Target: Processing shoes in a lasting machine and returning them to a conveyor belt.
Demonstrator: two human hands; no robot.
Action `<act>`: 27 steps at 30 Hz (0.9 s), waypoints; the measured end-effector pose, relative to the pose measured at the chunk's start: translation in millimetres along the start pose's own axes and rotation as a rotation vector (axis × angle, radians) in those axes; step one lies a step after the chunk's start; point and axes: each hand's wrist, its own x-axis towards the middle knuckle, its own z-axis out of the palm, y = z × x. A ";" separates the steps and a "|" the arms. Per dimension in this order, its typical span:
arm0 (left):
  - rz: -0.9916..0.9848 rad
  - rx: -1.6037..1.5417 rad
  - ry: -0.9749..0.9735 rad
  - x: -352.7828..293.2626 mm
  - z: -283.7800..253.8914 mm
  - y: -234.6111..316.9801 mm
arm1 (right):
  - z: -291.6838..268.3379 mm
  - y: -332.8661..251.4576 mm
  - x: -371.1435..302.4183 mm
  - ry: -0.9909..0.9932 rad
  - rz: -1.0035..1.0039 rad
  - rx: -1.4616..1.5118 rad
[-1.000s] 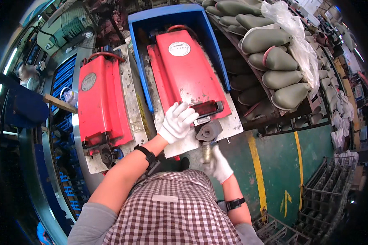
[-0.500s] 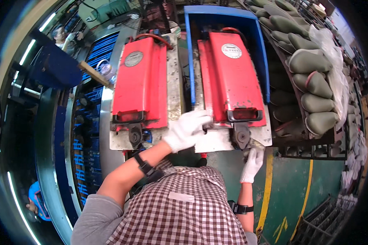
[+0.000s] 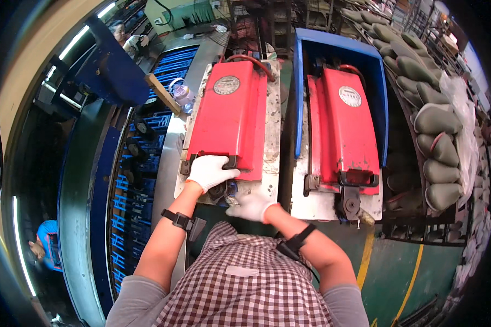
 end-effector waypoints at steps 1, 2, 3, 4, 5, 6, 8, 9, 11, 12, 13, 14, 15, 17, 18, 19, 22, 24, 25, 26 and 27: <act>-0.045 -0.014 -0.061 3.0 -3.9 2.7 | 13.7 -11.3 7.4 0.033 0.072 -0.029; -0.071 -0.028 -0.086 5.0 -6.7 0.9 | 13.0 -20.0 7.2 0.027 0.064 -0.041; -0.088 -0.051 -0.119 5.6 -9.5 -1.5 | 11.2 -27.7 5.5 0.024 0.109 -0.022; -0.082 -0.048 -0.137 7.5 -9.0 -3.5 | 10.7 -33.7 2.2 0.020 0.158 -0.001; -0.075 -0.044 -0.155 10.1 -8.9 -5.4 | 12.5 -32.4 3.1 0.016 0.156 -0.009; -0.080 -0.049 -0.150 11.9 -8.4 -7.3 | 14.4 -27.2 5.0 0.035 0.129 0.028; -0.090 -0.043 -0.233 15.2 -16.4 -3.7 | 16.9 -20.5 6.2 0.059 0.104 0.064; -0.089 -0.044 -0.230 15.9 -15.2 -3.7 | 19.3 -17.5 5.4 0.082 0.097 0.073; -0.075 -0.066 -0.222 15.5 -14.8 -3.8 | 23.0 -13.9 7.2 0.109 0.087 0.079; -0.070 -0.084 -0.238 15.9 -15.8 -5.1 | 25.1 -12.3 8.4 0.116 0.091 0.081; -0.069 -0.086 -0.237 16.5 -15.2 -6.1 | 26.4 -12.0 7.7 0.122 0.097 0.084; -0.059 -0.059 -0.254 17.6 -14.7 -6.8 | 27.1 -11.6 7.9 0.122 0.099 0.082; -0.049 -0.032 -0.271 18.5 -14.1 -7.5 | 27.8 -11.1 8.2 0.131 0.088 0.096; -0.043 -0.031 -0.272 18.0 -15.9 -5.7 | 28.9 -9.6 8.4 0.143 0.079 0.112; -0.040 -0.029 -0.273 18.3 -16.7 -4.6 | 28.9 -8.0 7.7 0.148 0.082 0.108; -0.036 -0.029 -0.275 18.2 -17.3 -5.1 | 29.3 -9.2 7.2 0.152 0.084 0.104; -0.046 -0.017 -0.291 18.0 -19.5 -5.6 | 29.6 -13.7 6.0 0.175 0.048 0.170; -0.055 -0.024 -0.312 17.3 -22.0 -4.5 | 27.6 -16.7 4.0 0.165 0.069 0.176; -0.051 -0.024 -0.312 18.0 -21.6 -4.6 | 26.3 -18.2 3.5 0.155 0.089 0.180; -0.050 -0.021 -0.311 18.4 -20.9 -4.5 | 27.2 -16.7 4.0 0.158 0.090 0.180; -0.049 -0.019 -0.308 18.9 -20.4 -4.5 | 29.1 -13.5 4.8 0.165 0.079 0.194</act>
